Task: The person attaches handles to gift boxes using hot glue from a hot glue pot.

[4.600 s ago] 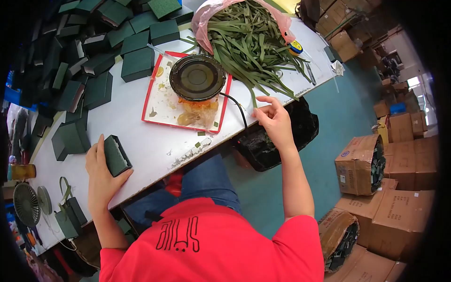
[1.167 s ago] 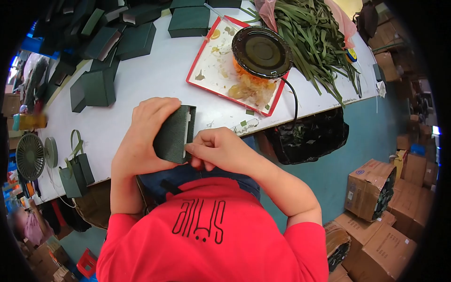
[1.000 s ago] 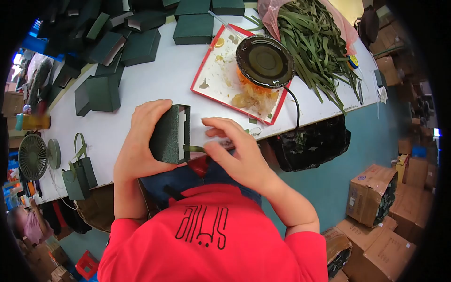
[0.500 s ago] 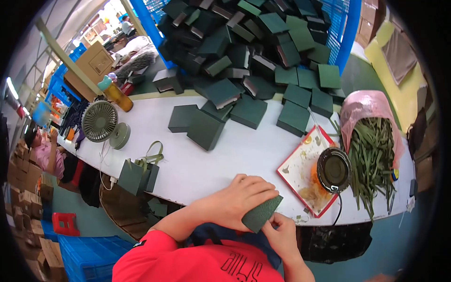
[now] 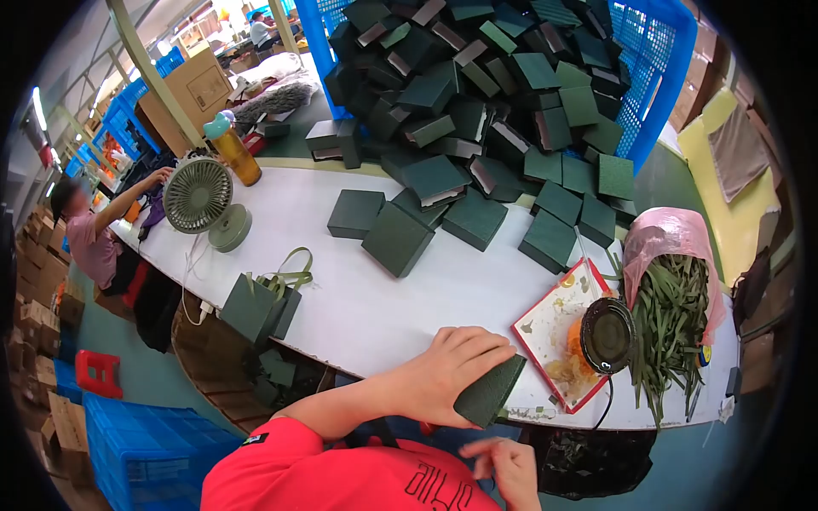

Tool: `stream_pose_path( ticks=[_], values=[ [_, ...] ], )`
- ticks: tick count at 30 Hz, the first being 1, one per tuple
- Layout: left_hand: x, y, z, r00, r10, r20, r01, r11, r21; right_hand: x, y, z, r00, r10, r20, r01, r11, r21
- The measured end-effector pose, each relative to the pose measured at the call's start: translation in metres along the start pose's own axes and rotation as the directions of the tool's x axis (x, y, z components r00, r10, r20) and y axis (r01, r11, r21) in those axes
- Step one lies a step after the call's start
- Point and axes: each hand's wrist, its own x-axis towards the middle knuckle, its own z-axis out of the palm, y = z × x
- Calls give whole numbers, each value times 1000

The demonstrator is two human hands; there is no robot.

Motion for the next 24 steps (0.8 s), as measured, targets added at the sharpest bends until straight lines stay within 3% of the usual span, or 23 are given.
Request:
stream_pose_path(
  ticks=[3,4,8,11,16,22,24],
  values=[
    [-2,5,6,1000,23,17,-23,999,-29,9,34,2,996,-20,-83,42,958,282],
    [-3,7,7,999,32,22,-31,999,-37,9,31,6,993,-76,-86,104,916,388],
    [-6,10,8,994,26,104,-22,999,-47,10,32,5,955,-18,-297,221,711,668],
    [-8,10,7,991,9,135,-3,999,-44,6,32,-4,936,-78,-344,304,672,675],
    [-6,6,-1,981,-31,192,30,1000,5,9,19,-21,843,-22,-537,442,597,669],
    [-8,6,0,993,-9,118,7,1000,18,3,-5,-39,759,-42,-650,569,527,631],
    [-6,7,3,993,-30,115,28,999,19,4,-6,-45,777,-90,-623,574,509,641]
  ],
)
